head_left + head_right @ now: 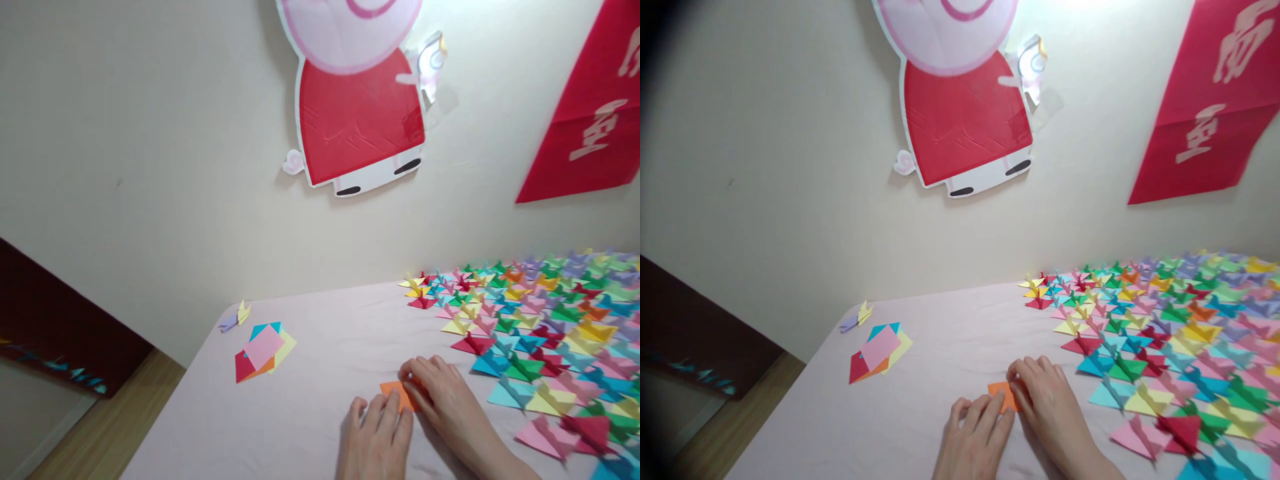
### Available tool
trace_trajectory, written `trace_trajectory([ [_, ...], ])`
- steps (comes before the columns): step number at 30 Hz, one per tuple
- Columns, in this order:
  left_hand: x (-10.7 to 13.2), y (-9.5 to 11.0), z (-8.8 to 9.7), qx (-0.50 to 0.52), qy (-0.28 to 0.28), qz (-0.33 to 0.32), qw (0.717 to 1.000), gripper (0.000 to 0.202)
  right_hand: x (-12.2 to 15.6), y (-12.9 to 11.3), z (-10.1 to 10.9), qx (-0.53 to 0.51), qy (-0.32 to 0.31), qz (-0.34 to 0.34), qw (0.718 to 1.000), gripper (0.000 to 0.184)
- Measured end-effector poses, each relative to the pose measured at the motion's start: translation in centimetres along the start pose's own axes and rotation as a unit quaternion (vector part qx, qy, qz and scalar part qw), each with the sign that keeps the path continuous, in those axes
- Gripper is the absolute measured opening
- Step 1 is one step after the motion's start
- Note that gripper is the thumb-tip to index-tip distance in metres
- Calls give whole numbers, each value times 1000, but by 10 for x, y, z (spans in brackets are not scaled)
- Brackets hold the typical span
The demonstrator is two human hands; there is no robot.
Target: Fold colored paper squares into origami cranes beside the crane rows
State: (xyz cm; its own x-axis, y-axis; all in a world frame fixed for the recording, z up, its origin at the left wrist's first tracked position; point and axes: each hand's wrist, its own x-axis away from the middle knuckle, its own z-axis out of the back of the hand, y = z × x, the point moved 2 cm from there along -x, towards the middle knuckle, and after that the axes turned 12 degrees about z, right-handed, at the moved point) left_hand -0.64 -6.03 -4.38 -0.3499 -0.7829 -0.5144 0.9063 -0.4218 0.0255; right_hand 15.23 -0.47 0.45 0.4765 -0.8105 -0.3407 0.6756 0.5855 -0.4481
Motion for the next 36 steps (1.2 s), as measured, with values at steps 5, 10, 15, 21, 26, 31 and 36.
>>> trace_trajectory([
  [5, -3, 2, 8, 21, -36, 13, 999, 76, 3, -7, 9, -9, -15, -24, 1000, 13],
  [10, -7, 5, 19, 43, -69, 36, 996, 70, -1, -10, 11, -22, -37, -68, 997, 20],
  [15, -8, 6, 24, 63, -84, 41, 994, 71, -4, -4, 8, -30, -52, -68, 996, 29],
  [21, -7, 4, 26, 87, -111, 51, 989, 67, -1, 11, 6, -66, -50, -58, 995, 50],
  [26, -15, 3, 39, 143, -205, 101, 963, 61, 3, 24, 5, -158, -35, -77, 984, 56],
  [31, -33, 12, 46, 217, -186, 231, 930, 22, 7, 26, 3, -208, 17, -74, 975, 51],
  [36, -51, 22, 37, 226, -124, 331, 908, 13, 10, 16, 6, -167, 23, -70, 983, 39],
])
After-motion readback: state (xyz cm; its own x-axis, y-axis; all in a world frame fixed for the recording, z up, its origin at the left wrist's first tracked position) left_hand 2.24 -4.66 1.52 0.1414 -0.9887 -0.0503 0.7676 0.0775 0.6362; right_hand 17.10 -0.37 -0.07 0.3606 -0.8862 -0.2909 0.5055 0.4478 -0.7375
